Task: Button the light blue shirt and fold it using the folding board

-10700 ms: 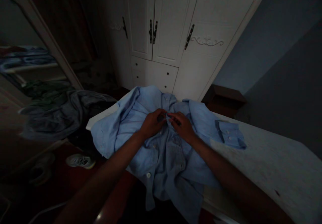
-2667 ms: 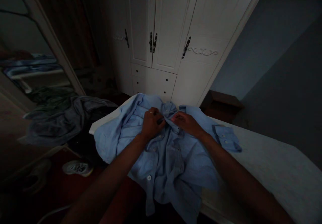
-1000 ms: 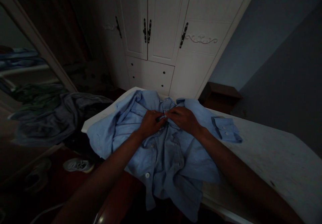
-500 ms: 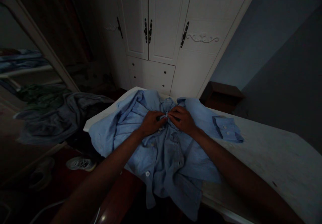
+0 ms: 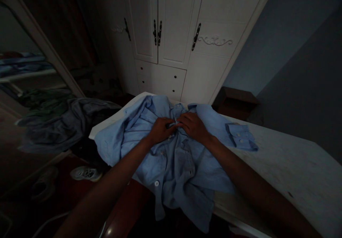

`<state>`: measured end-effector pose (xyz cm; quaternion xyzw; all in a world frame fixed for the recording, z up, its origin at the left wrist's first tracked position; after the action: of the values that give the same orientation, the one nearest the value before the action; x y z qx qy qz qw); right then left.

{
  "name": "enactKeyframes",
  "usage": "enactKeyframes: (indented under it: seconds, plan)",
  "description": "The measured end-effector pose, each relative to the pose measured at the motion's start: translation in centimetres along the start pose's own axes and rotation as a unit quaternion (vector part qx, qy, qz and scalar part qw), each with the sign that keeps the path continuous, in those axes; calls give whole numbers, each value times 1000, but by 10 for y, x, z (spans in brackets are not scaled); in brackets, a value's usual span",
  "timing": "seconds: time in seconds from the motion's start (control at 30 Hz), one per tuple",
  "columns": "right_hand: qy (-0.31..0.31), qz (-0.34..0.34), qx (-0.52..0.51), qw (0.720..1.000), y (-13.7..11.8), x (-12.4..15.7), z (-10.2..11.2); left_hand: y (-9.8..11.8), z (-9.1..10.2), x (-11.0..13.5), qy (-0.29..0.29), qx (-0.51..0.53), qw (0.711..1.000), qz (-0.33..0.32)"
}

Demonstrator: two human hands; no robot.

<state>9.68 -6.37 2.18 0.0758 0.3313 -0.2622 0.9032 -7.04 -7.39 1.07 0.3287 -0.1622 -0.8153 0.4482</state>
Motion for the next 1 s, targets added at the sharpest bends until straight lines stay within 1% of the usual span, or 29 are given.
enactKeyframes:
  seconds: [0.17, 0.27, 0.4, 0.53, 0.63, 0.87, 1.0]
  plan:
    - [9, 12, 41, 999, 3, 3, -6, -1, -1, 0, 2, 13, 1000, -13]
    - [32, 12, 42, 999, 6, 4, -5, -2, -2, 0, 11, 18, 1000, -8]
    - [70, 6, -20, 997, 9, 5, -6, -3, -3, -1, 23, 33, 999, 6]
    - [87, -47, -96, 990, 11, 6, -9, -3, -4, -1, 28, 47, 998, 24]
    - [86, -69, -123, 986, 11, 6, -10, -3, -4, -2, 22, 56, 998, 32]
    - [65, -70, -86, 992, 9, 8, -11, 0, -3, -1, 10, 86, 995, 42]
    - [56, -87, -97, 990, 9, 9, -13, 0, -3, -1, 18, 94, 994, 58]
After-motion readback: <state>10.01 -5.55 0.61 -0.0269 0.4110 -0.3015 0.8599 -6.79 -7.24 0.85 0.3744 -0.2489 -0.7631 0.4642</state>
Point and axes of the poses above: each hand's wrist, its own x-axis away from the middle knuckle, its own z-axis out of the back of the hand, y = z × x, the point moved 3 cm from there along -x, towards the middle knuckle, and after that the axes turned 2 degrees about -y, right-handed, at the moved point
